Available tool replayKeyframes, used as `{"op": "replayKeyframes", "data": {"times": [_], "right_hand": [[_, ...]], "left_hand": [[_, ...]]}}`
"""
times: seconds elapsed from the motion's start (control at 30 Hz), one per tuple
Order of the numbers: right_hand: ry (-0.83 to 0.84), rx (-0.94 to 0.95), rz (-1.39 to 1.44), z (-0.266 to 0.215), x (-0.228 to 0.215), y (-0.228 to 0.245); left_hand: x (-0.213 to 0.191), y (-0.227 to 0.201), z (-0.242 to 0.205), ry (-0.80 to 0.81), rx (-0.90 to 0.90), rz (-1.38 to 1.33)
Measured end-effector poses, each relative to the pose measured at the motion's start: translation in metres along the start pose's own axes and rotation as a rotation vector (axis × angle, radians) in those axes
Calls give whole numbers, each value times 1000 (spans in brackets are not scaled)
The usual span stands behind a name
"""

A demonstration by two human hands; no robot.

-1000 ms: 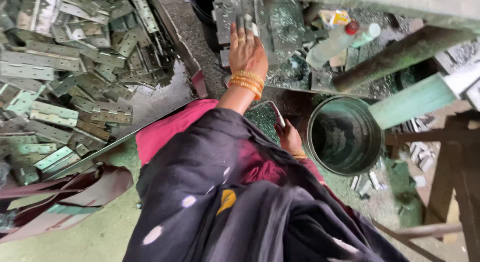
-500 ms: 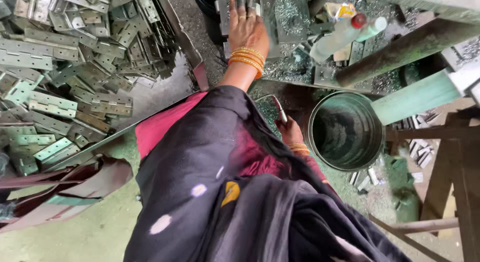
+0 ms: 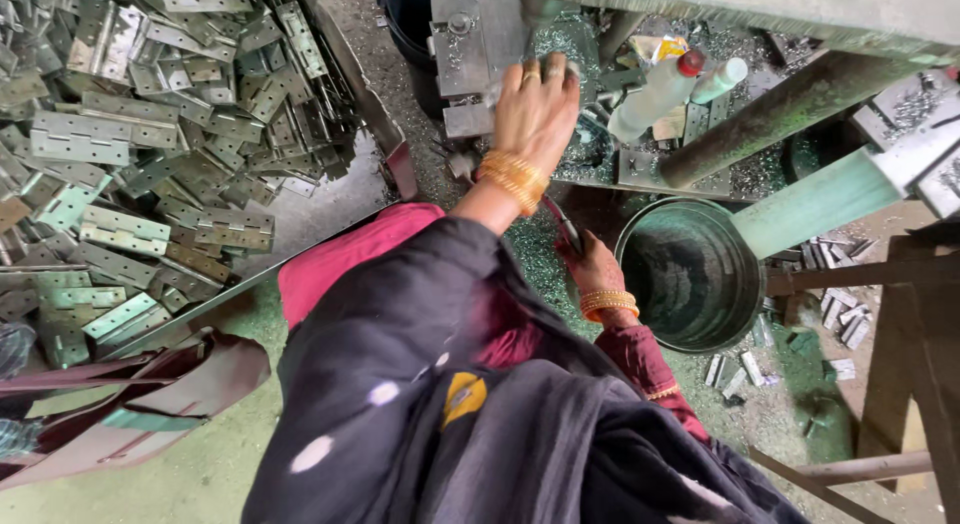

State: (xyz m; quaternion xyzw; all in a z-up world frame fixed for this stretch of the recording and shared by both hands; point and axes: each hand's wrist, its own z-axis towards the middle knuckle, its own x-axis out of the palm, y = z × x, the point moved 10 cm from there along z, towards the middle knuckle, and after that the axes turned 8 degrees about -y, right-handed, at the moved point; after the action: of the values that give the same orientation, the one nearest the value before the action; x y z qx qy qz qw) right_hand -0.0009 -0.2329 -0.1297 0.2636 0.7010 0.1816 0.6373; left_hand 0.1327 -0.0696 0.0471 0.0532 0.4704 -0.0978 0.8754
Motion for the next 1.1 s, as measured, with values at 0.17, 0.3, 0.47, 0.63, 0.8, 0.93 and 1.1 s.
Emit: {"op": "replayKeyframes", "data": {"times": [0.17, 0.3, 0.47, 0.63, 0.8, 0.93, 1.1], "right_hand": [[-6, -4, 13, -4, -4, 1], [74, -30, 0, 2, -5, 11], [22, -40, -153, 15, -3, -8], [-45, 13, 68, 3, 50, -36], [17, 61, 184, 4, 61, -56], [-34, -96, -74, 6, 42, -54], [-76, 46, 87, 3, 59, -57]], "left_hand": [[14, 30, -8, 232, -259, -11], [-21, 28, -50, 45, -125, -14], [10, 30, -35, 210, -155, 35], [33, 38, -26, 317, -220, 81], [13, 34, -31, 185, -160, 31], [20, 43, -19, 211, -203, 86], [12, 44, -11, 30, -212, 86]]}}
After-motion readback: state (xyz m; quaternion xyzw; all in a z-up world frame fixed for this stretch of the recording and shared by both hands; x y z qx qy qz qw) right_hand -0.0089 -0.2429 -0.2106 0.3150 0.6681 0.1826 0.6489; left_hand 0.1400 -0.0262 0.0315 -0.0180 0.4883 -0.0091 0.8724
